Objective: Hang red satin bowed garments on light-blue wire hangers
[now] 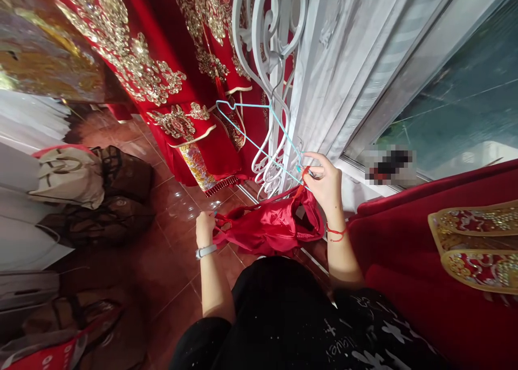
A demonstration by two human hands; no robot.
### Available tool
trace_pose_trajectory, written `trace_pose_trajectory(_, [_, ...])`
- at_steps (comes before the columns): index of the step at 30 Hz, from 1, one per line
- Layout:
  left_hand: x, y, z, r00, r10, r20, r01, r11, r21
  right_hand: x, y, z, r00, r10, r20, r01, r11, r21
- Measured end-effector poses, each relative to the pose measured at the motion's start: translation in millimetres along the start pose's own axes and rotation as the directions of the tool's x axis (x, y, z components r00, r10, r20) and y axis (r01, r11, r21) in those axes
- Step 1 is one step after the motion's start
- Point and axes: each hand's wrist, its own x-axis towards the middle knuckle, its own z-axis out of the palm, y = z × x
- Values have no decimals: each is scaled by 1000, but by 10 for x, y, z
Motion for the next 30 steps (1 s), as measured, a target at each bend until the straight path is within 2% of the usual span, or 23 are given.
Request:
trace_pose_trajectory(6, [-79, -56, -54, 991, 13, -134, -24, 996, -84, 60, 24, -120, 996, -54, 69, 65, 984, -163])
trace_pose_trajectory(9, [-129, -38, -46, 986, 14, -165, -42, 984, -172, 41, -14, -196, 997, -44, 61, 54, 985, -167])
trace_pose_trajectory(14, [-131, 59, 4, 993, 25, -114, -66, 927, -370, 78, 23, -331, 994, -105, 1, 105, 987, -118])
trace_pose_trajectory(18, [-81, 136, -10, 996, 59, -62, -82, 871, -484, 193, 102, -370, 979, -195, -59, 183, 969, -165])
trace_pose_trajectory(21, [-84, 154, -103, 989, 150, 16, -109, 782, -614, 265, 129, -397, 969, -244, -33, 232, 951, -205])
trace_pose_trajectory(23, [-112, 167, -207, 971, 238, 30, -157, 725, -671, 298, 144, -445, 964, -265, -28, 252, 941, -227])
trace_pose_trajectory(26, [-175, 251, -393, 947, 320, -35, -255, 678, -690, 349, 183, -553, 955, -298, -9, 285, 922, -262])
trace_pose_trajectory(30, [-263, 542, -630, 917, 359, -177, -368, 584, -724, 480, 269, -653, 938, -345, -24, 317, 887, -336])
